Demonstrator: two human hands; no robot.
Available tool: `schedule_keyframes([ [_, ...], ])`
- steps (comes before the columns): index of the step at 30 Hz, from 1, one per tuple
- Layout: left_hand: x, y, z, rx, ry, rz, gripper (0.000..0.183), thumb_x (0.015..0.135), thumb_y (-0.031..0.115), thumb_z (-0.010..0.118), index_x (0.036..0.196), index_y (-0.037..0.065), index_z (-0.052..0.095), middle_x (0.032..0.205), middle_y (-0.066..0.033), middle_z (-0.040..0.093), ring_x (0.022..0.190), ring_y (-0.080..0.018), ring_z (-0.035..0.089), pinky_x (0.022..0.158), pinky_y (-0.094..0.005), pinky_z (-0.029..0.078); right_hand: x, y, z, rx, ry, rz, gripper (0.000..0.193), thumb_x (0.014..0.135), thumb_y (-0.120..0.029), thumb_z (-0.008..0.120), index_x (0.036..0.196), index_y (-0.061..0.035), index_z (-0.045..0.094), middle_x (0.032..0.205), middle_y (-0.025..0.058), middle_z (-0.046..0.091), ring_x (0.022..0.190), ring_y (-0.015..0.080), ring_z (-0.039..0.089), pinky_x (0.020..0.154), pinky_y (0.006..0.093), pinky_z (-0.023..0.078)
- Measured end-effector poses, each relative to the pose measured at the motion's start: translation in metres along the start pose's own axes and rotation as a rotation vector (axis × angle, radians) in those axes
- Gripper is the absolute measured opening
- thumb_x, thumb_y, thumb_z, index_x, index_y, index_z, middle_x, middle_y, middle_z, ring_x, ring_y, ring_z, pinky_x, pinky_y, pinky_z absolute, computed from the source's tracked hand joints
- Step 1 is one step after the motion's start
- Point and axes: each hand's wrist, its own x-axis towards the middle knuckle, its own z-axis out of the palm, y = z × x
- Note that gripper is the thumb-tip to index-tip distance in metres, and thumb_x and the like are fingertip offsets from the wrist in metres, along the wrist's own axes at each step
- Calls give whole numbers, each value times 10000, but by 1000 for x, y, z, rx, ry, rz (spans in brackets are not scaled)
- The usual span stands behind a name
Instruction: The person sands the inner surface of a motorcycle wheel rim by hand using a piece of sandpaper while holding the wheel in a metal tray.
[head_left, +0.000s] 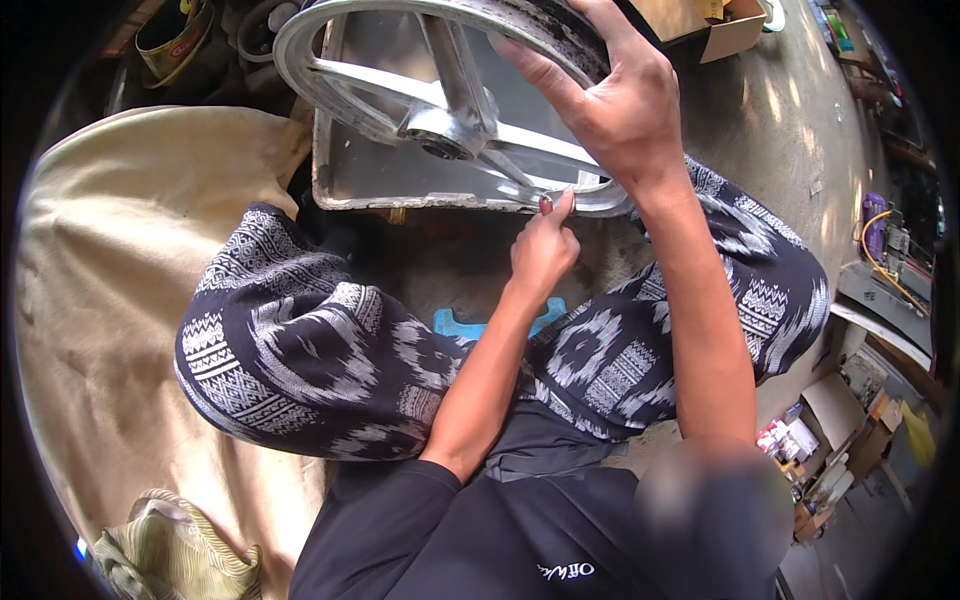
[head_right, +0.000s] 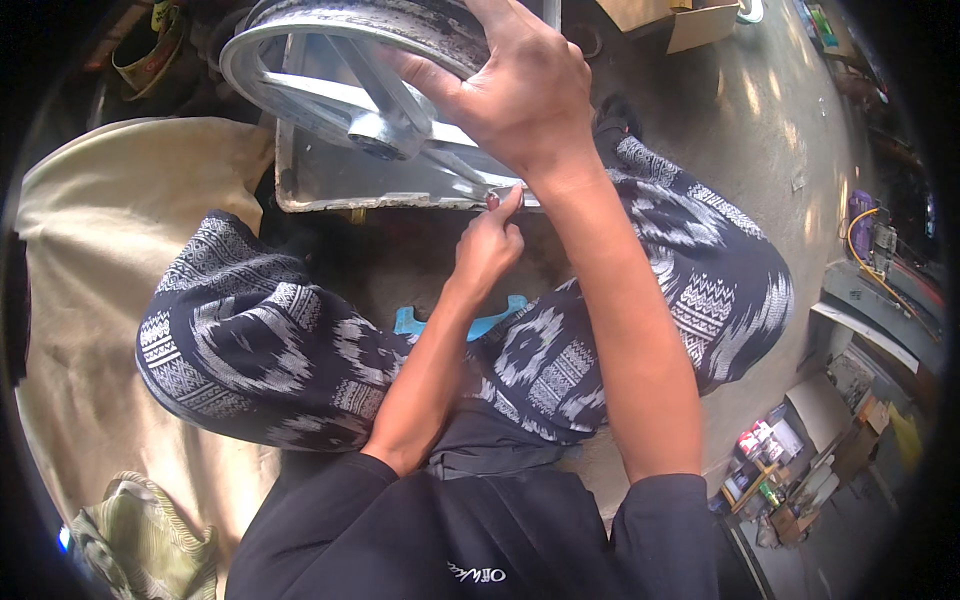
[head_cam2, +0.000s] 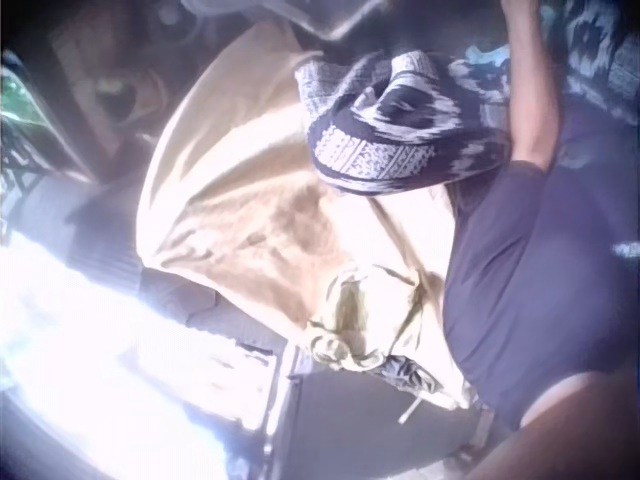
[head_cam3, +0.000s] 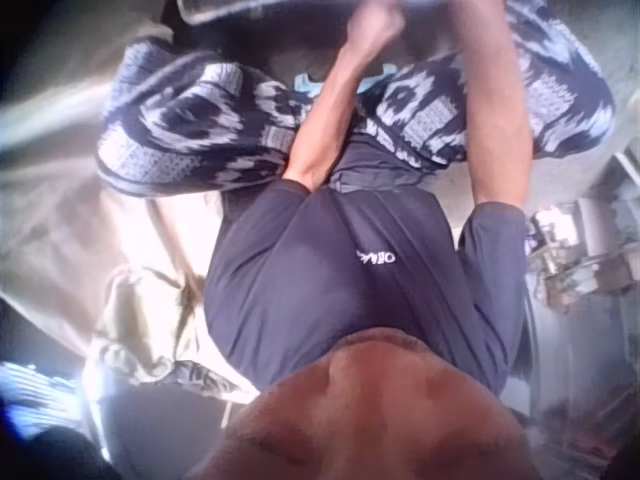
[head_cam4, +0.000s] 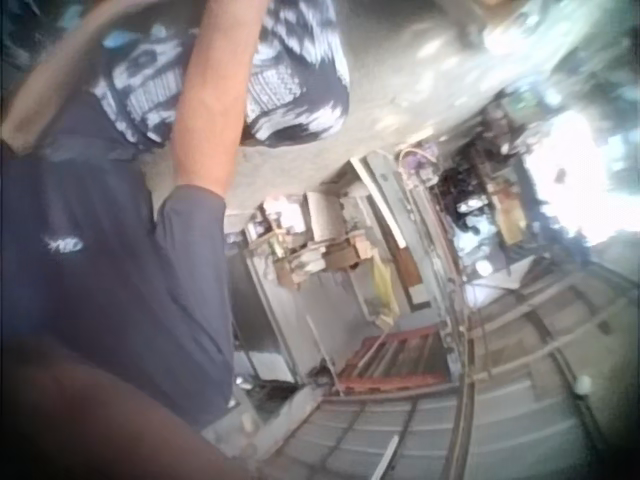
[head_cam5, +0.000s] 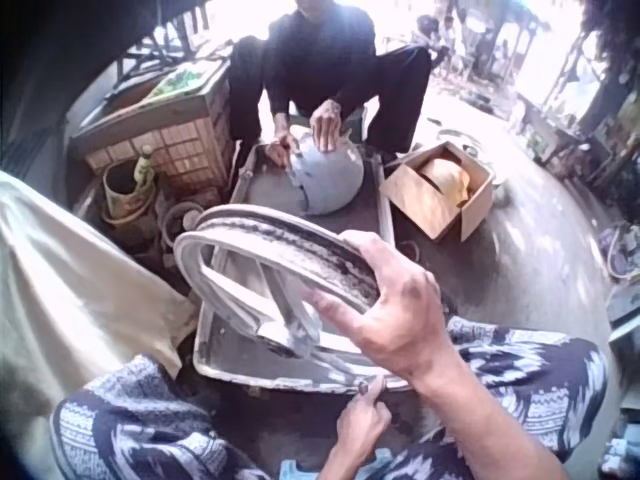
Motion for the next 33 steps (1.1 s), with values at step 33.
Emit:
schedule_keyframes([
  [33,16,6,0,86,20,-68,560,928,146,499,1476,211,597,1185,-308,678,1025,-483,697,919,-572,543,6,-2,3,-55,26,-47,534,860,-421,806,1209,-44,660,1041,176,743,950,371,745,831,437,591],
])
